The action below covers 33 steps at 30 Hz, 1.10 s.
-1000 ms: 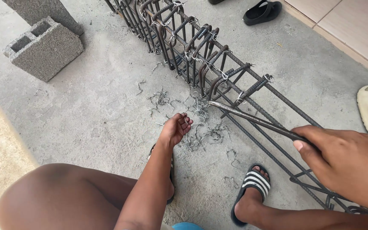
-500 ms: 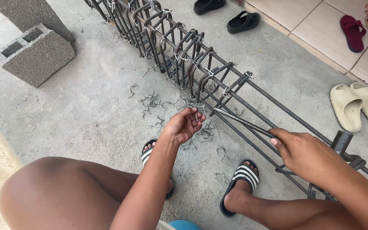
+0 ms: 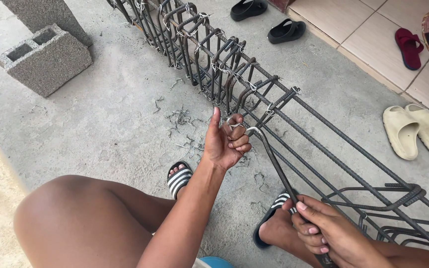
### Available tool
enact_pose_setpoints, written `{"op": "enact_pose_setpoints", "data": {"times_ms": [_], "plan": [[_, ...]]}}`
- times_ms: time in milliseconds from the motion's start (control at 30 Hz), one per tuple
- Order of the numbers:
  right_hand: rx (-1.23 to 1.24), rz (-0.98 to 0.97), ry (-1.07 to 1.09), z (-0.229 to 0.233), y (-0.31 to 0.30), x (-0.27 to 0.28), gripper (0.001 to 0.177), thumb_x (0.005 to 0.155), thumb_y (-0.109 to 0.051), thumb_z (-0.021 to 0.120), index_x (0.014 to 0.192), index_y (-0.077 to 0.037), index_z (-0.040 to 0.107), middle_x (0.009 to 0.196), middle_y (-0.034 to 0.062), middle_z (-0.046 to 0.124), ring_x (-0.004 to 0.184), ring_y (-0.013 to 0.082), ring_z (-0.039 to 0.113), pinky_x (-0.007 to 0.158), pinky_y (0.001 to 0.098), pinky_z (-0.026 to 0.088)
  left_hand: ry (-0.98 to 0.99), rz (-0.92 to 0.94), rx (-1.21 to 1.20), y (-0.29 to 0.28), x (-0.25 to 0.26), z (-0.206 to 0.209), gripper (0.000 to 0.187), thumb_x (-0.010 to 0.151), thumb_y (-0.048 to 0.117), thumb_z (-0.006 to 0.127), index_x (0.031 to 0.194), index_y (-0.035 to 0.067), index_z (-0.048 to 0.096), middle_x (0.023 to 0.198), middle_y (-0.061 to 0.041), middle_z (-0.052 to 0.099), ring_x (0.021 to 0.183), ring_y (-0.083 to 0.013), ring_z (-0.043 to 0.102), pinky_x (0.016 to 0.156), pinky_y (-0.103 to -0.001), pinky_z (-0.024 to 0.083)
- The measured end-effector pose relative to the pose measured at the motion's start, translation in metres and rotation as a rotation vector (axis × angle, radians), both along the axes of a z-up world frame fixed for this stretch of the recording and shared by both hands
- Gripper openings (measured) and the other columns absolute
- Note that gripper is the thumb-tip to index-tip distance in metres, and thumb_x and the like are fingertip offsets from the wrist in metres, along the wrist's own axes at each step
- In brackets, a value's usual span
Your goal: The person sits on a small stool and uses a T-shaped rebar tying tool to twist and secure wire ties around the intersections of a rebar cage. They repeatedly pick up wire ties from the floor, wrap them around the rebar, and twist them with the tool to fasten the structure.
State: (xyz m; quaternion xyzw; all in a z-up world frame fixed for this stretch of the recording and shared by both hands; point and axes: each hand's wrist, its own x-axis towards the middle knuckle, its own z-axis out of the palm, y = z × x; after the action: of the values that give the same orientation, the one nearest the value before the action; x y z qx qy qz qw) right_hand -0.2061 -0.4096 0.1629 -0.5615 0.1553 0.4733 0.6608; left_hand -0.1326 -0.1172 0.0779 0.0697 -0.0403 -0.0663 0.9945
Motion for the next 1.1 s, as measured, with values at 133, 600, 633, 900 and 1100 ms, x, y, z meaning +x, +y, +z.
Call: {"op": "enact_pose_setpoints", "data": {"times_ms": [133, 600, 633, 900, 1100], "plan": [[0.050, -0.040, 0.017, 0.002, 0.003, -0.004, 0.038, 0.107, -0.022, 0.045, 0.120, 0.009, 0.063, 0.062, 0.0050, 0.034, 0.043, 0.0085, 0.020, 0.036, 0.0258, 0.012, 0.061, 0.083, 0.152, -0.007, -0.003, 0.015, 0.033, 0.091, 0.034, 0.061, 0.067, 0.016, 0.048, 0.050, 0.007, 0.032, 0.044, -0.0069, 0.029, 0.050, -0.026, 0.029], [0.026, -0.030, 0.163, -0.036, -0.030, -0.008, 0.036, 0.108, -0.028, 0.046, 0.119, 0.003, 0.059, 0.062, 0.0042, 0.030, 0.037, 0.0074, 0.018, 0.033, 0.0255, 0.009, -0.103, -0.279, 0.012, -0.001, -0.010, 0.019, 0.041, 0.099, 0.031, 0.042, 0.059, 0.023, 0.039, 0.047, 0.007, 0.026, 0.043, -0.0087, 0.029, 0.053, -0.026, 0.028], [0.055, -0.007, 0.177, -0.040, -0.034, -0.008, 0.034, 0.108, -0.028, 0.045, 0.119, 0.002, 0.058, 0.061, 0.0039, 0.031, 0.037, 0.0078, 0.020, 0.033, 0.0256, 0.011, -0.098, -0.307, -0.002, 0.000, -0.011, 0.020, 0.041, 0.099, 0.032, 0.043, 0.060, 0.022, 0.041, 0.047, 0.007, 0.028, 0.044, -0.0086, 0.031, 0.053, -0.026, 0.028], [0.084, 0.085, 0.182, -0.044, -0.044, -0.006, 0.041, 0.108, -0.029, 0.042, 0.121, 0.006, 0.059, 0.062, 0.0065, 0.033, 0.040, 0.0107, 0.027, 0.037, 0.0273, 0.015, -0.098, -0.397, 0.010, 0.000, -0.012, 0.022, 0.039, 0.101, 0.031, 0.042, 0.064, 0.021, 0.044, 0.049, 0.007, 0.030, 0.044, -0.0084, 0.033, 0.053, -0.026, 0.029], [0.173, 0.052, 0.249, -0.044, -0.051, -0.005, 0.043, 0.109, -0.033, 0.039, 0.120, 0.004, 0.057, 0.061, 0.0030, 0.029, 0.040, 0.0083, 0.022, 0.037, 0.0265, 0.013, -0.046, 0.009, 0.775, -0.010, -0.012, 0.047, 0.031, 0.109, 0.031, 0.041, 0.097, 0.008, 0.057, 0.079, -0.002, 0.051, 0.067, -0.0110, 0.046, 0.055, -0.024, 0.038]]}}
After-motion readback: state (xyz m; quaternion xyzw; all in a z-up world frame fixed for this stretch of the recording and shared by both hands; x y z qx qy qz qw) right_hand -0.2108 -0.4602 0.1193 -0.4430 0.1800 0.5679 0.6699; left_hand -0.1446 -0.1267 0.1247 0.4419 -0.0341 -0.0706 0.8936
